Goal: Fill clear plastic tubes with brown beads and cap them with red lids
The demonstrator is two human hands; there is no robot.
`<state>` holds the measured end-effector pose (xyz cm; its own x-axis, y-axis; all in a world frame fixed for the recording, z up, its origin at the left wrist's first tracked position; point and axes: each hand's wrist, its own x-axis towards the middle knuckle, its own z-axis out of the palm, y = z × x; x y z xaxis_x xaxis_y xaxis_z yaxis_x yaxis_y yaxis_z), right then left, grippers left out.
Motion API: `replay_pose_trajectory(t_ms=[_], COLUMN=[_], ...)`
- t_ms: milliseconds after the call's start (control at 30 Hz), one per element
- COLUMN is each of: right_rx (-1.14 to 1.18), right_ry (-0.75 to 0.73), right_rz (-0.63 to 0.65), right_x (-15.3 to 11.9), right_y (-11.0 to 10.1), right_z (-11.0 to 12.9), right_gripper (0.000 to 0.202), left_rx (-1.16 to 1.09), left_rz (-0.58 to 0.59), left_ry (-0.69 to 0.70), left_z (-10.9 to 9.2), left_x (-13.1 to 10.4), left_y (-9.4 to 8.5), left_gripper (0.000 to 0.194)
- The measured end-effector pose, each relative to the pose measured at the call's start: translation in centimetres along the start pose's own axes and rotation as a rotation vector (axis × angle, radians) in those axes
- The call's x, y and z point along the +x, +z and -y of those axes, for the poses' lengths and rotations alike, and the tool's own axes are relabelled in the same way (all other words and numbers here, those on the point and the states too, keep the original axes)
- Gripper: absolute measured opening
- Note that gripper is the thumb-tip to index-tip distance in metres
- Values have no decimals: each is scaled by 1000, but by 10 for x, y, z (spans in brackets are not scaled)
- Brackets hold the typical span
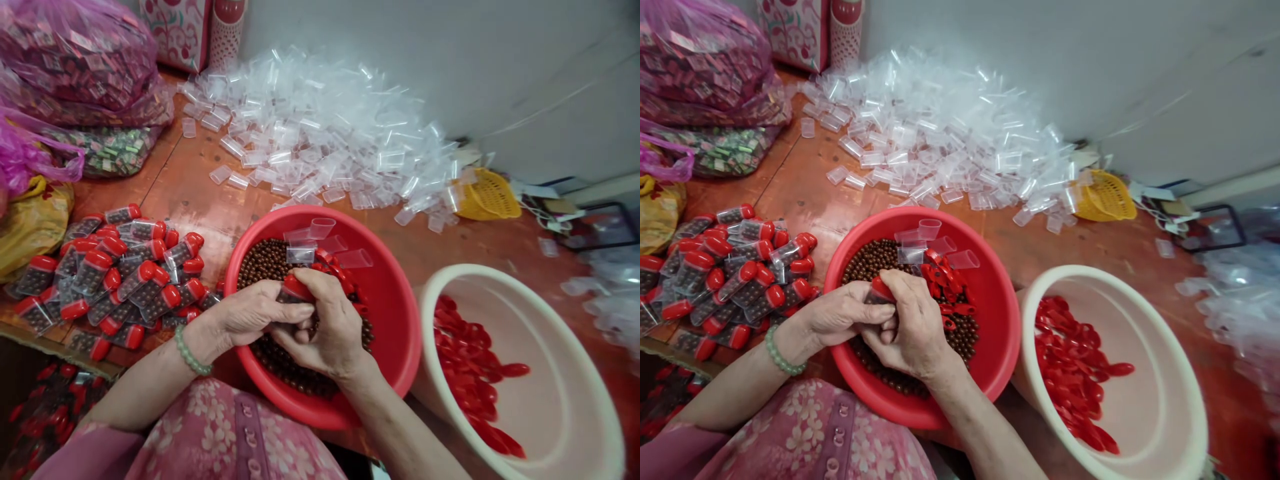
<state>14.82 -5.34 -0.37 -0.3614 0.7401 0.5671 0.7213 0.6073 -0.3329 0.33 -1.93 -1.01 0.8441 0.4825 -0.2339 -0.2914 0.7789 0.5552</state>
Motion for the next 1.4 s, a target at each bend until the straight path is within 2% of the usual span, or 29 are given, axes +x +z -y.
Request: replay_pose_trajectory(t_ms=[133,233,367,500,733,833,933,1000,1067,1133,1167,1300,1400], right_rx=[-7,-2,90,211,71,196,439,631,756,763,739,650,516], right_ry=[-19,17,181,325,230,278,384,451,529,573,582,558,456], right_rz=[-38,-31,16,67,-1,76,231,278,196,63,17,-51,-136], right_x=[4,5,1,-6,0,3,6,8,9,10,10,12,12], right_y=[1,3,10,14,14,11,-2,-11,-18,-19,-17,-9,-5], right_z=[1,1,-1,-1,0,-1,-3,-7,-11,-14,-14,-10,-4], right_gripper=[69,72,85,84,75,73,77,74,50,25,18,12,14], left_rx=[9,-51,-124,-123,-123,-121,-108,-52,30,88,98,55,-8], left_rz=[1,-65,-133,-208,-265,-251,-260,-276,-271,-249,-241,-259,-300], left_ry=[15,47,69,60,33,66,84,96,111,108,108,66,15], left_z=[-1,0,5,5,-1,0,1,0,-1,-3,-3,-5,-5], left_x=[-1,1,5,8,8,8,8,7,7,7,7,9,9], left_y=[1,2,1,2,8,6,5,5,7,9,9,12,12], left_gripper=[48,55,62,67,78,75,72,72,74,76,77,75,72])
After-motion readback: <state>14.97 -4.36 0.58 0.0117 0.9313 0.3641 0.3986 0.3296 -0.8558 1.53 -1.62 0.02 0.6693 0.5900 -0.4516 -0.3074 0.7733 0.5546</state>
